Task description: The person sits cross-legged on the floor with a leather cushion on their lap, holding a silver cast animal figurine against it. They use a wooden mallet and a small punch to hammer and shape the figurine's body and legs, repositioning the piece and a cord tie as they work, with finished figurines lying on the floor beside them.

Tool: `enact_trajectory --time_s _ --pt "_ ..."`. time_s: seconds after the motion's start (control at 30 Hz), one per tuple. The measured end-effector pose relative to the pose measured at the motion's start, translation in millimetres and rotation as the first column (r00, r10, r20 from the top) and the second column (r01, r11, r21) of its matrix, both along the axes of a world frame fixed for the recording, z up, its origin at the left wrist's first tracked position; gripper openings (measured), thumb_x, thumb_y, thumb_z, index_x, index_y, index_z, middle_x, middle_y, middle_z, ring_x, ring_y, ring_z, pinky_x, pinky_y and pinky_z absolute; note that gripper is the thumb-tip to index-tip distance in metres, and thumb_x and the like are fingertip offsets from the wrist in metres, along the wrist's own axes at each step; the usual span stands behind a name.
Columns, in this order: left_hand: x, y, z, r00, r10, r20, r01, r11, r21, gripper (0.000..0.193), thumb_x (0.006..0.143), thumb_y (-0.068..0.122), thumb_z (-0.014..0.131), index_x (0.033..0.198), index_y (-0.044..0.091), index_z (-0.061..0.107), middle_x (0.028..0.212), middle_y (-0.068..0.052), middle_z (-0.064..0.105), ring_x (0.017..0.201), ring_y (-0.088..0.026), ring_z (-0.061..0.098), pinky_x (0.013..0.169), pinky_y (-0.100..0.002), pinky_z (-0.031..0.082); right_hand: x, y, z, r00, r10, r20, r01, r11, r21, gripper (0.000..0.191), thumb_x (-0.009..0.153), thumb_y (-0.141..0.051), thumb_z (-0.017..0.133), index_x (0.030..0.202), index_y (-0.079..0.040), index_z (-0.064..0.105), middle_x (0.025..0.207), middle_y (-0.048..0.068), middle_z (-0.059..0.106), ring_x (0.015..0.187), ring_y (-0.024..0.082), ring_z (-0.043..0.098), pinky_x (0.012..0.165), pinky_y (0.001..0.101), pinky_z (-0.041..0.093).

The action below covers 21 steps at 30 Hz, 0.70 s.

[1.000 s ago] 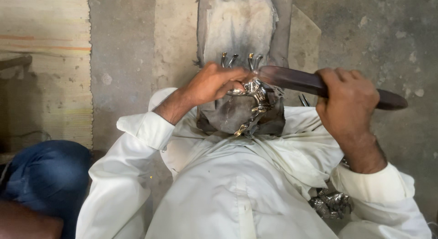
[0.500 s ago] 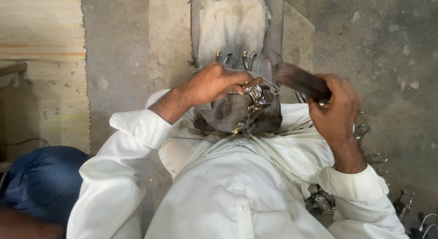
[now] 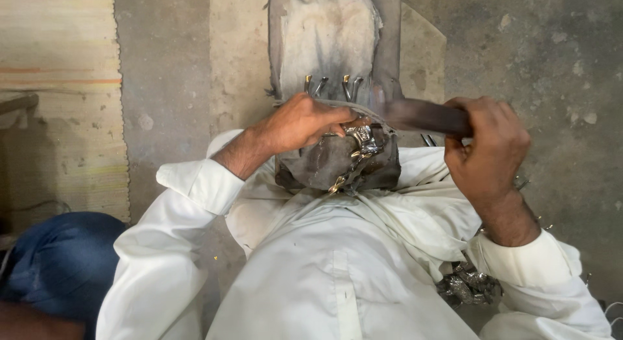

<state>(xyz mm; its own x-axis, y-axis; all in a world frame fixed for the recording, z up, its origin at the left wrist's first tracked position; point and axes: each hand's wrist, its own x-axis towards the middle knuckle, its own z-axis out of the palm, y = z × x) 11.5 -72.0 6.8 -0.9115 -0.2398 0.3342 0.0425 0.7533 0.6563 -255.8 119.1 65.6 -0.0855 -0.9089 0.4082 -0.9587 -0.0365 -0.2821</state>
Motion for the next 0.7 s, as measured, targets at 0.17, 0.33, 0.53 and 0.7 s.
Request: enact_trajectory --time_s 0.17,0.33,0.53,0.7 --pt "0.0 -0.6 -1.7 1.000 -0.001 0.010 0.000 1.000 0.018 0.039 0.083 -0.003 0.075 0.117 0.009 0.063 0.095 -0.006 0.078 0.080 -0.026 0.076 0.064 -0.038 0.057 3.5 -2.7 5.2 0.997 -0.004 0.073 0.008 0.999 -0.048 0.032 0.085 0.001 0.070 0.116 -0.008 0.067 0.100 0.009 0.063 0.093 0.031 0.063 0.081 0.0408 0.048" --pt "1.0 -0.9 -0.5 1.000 -0.017 0.004 0.017 1.000 0.014 0.041 0.081 -0.004 0.076 0.118 0.009 0.063 0.096 -0.006 0.078 0.083 -0.026 0.076 0.066 -0.038 0.058 8.3 -6.3 4.8 0.965 -0.006 0.263 0.025 0.997 -0.068 0.034 0.082 -0.002 0.070 0.115 -0.009 0.064 0.100 0.008 0.062 0.092 0.030 0.064 0.079 0.0407 0.050" --pt "2.8 -1.4 2.9 0.999 -0.046 0.007 0.045 0.998 0.040 0.046 0.076 -0.007 0.073 0.119 0.008 0.062 0.100 -0.005 0.078 0.091 -0.023 0.078 0.069 -0.036 0.059 7.6 -2.3 1.8 0.999 0.000 0.051 0.002 0.999 -0.038 0.031 0.082 0.001 0.073 0.111 -0.008 0.068 0.100 0.010 0.065 0.095 0.033 0.064 0.083 0.0427 0.048" --pt "4.3 -0.7 5.0 0.999 -0.042 -0.004 0.043 0.998 0.048 0.038 0.082 -0.007 0.072 0.116 0.008 0.062 0.100 -0.007 0.076 0.093 -0.021 0.079 0.068 -0.036 0.059 8.0 -1.1 1.1 0.999 -0.034 -0.018 0.034 0.999 -0.006 0.034 0.080 0.003 0.075 0.112 -0.007 0.070 0.100 0.011 0.066 0.095 0.035 0.063 0.082 0.0456 0.047"
